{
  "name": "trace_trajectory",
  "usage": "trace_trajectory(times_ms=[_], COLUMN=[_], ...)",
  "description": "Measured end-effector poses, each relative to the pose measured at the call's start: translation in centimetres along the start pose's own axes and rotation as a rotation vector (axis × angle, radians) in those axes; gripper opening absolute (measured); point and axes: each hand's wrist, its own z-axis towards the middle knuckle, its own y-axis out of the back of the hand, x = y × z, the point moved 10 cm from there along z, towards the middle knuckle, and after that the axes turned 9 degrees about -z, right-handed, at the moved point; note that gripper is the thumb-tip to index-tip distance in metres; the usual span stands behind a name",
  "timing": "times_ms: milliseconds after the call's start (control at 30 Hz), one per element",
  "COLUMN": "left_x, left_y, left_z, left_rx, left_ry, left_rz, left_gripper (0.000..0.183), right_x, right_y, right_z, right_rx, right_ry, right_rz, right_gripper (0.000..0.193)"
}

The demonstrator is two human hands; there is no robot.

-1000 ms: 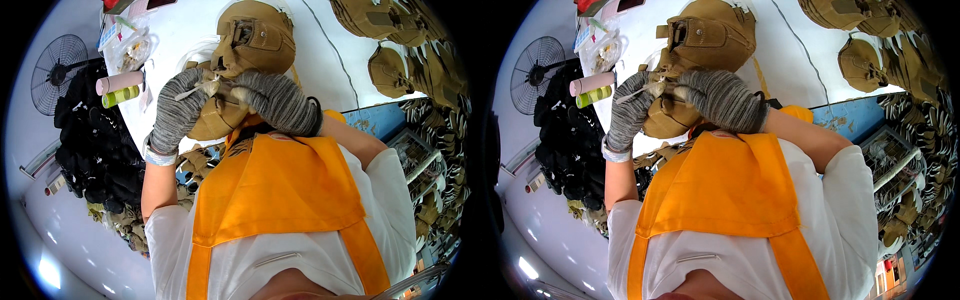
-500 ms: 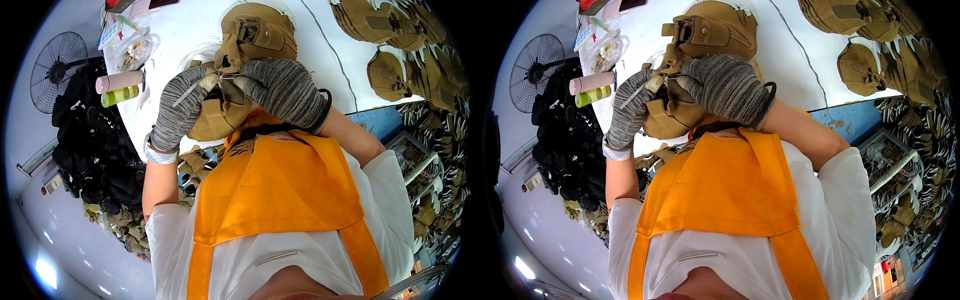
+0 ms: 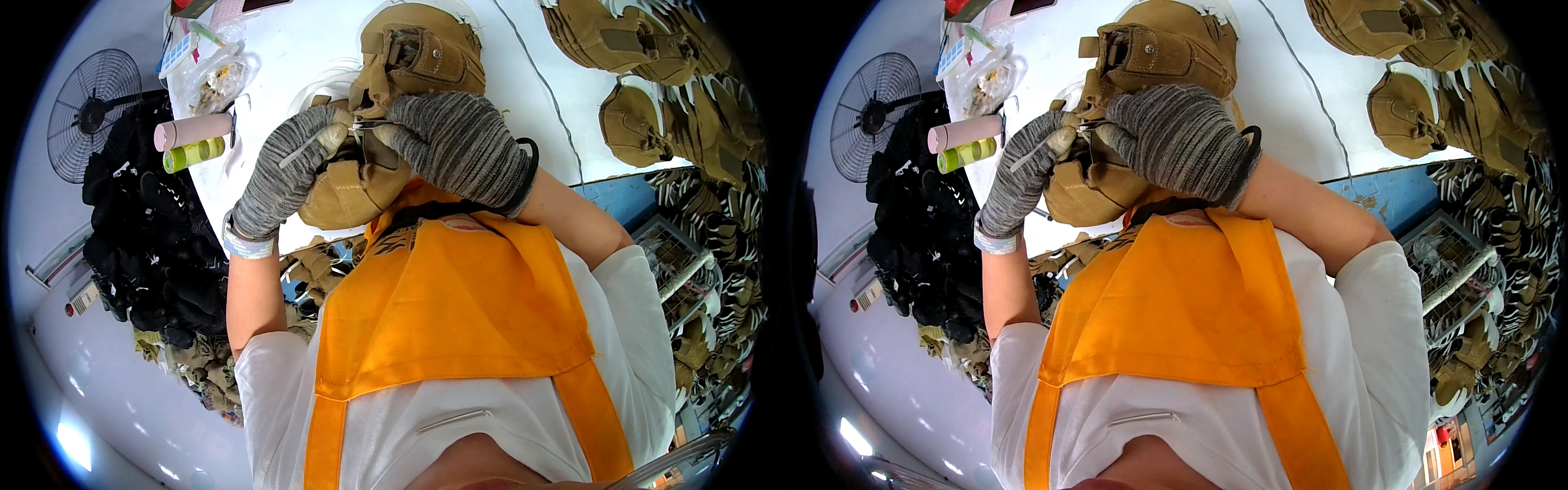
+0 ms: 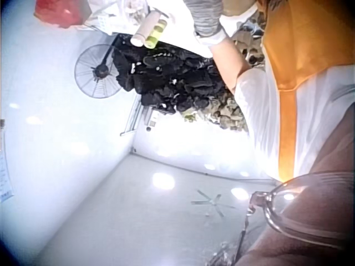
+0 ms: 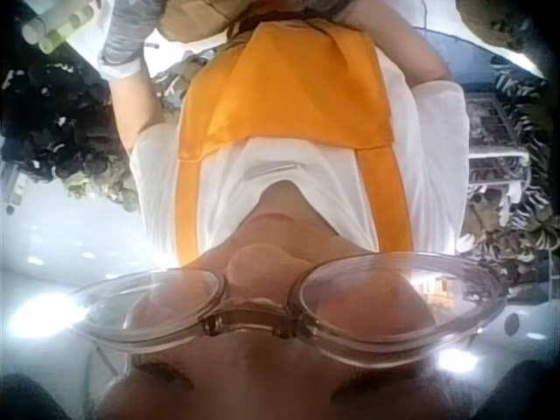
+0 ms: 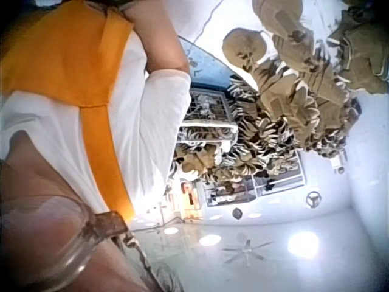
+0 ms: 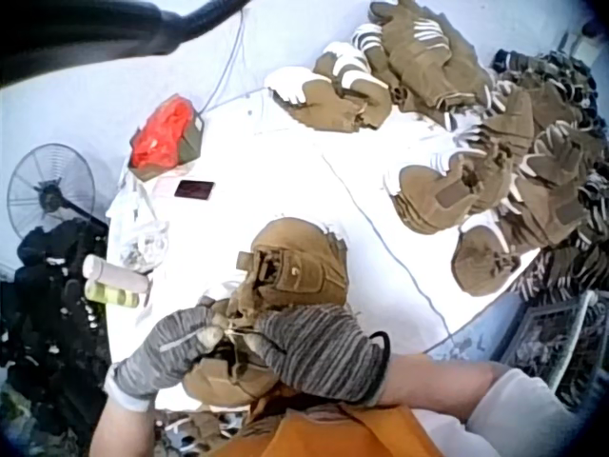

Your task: The person organizes and aligns stacks of brown fabric shoe components on a white table, then picks up individual pieces to verify the trimming of white fabric edges using a small tool.

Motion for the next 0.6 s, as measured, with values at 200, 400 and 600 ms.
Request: trace_trajectory(times_ms=[200, 400, 600], left_x=[-0.7, -1.2, -3.1], left_y=[-0.4, -0.6, -1.3], left_z=[-0.5, -0.7, -0.9], left_rx=[0.08, 0.075, 0.076], left_ry=[-0.299, -0.353, -0.556], left_rz=[0.307, 0.387, 0.504], left_gripper=[0.029, 0.032, 0.029], right_x=[-0.4, 0.4, 0.9], right_y=[-0.3, -1.2, -1.6], right_z=[0.0, -0.2, -0.6], right_rx=[0.004, 0.117, -0.023], right_ry=[-0.036, 0.053, 0.151], right_rz=[0.036, -0.091, -0.115], right_gripper=[0.026, 0.025, 0.026])
